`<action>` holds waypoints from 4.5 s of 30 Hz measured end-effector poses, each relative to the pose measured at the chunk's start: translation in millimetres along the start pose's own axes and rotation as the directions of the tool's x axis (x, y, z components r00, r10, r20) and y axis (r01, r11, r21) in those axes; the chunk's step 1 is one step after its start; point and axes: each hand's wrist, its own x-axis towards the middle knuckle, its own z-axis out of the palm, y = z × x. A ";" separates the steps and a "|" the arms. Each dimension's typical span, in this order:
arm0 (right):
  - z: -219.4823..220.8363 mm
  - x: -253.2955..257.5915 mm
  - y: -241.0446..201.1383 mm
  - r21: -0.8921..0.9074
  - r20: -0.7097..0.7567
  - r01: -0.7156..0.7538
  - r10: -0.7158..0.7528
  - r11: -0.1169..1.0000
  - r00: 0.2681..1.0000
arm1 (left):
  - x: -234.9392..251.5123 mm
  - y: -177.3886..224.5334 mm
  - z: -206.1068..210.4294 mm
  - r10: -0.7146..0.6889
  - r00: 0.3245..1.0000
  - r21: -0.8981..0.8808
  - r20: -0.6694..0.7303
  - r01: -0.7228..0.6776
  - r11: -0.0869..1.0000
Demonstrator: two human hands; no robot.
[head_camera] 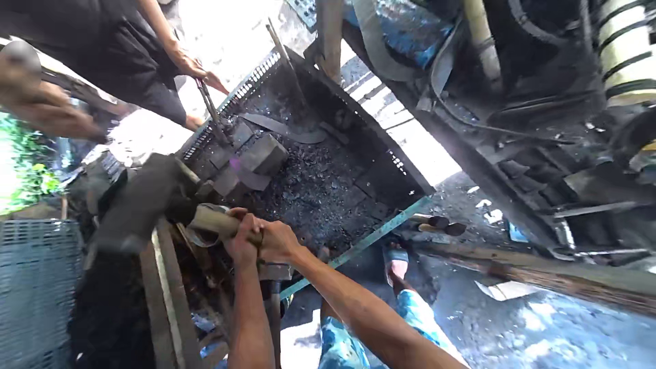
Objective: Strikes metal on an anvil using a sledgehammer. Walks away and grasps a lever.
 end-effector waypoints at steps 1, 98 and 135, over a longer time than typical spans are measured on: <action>-5.4 -18.3 -30.5 -0.012 -0.046 0.141 -0.142 0.990 0.989 | -16.6 46.4 5.3 0.109 0.992 -0.026 0.056 -0.108 0.994; 17.5 47.9 54.1 0.137 0.004 -0.137 0.138 0.981 0.990 | 39.3 -66.7 3.3 -0.050 0.996 0.146 -0.073 0.060 0.988; -16.0 45.9 -4.9 0.108 -0.124 0.128 -0.115 0.986 0.986 | 47.0 8.6 17.2 0.111 0.990 0.104 0.083 -0.119 0.987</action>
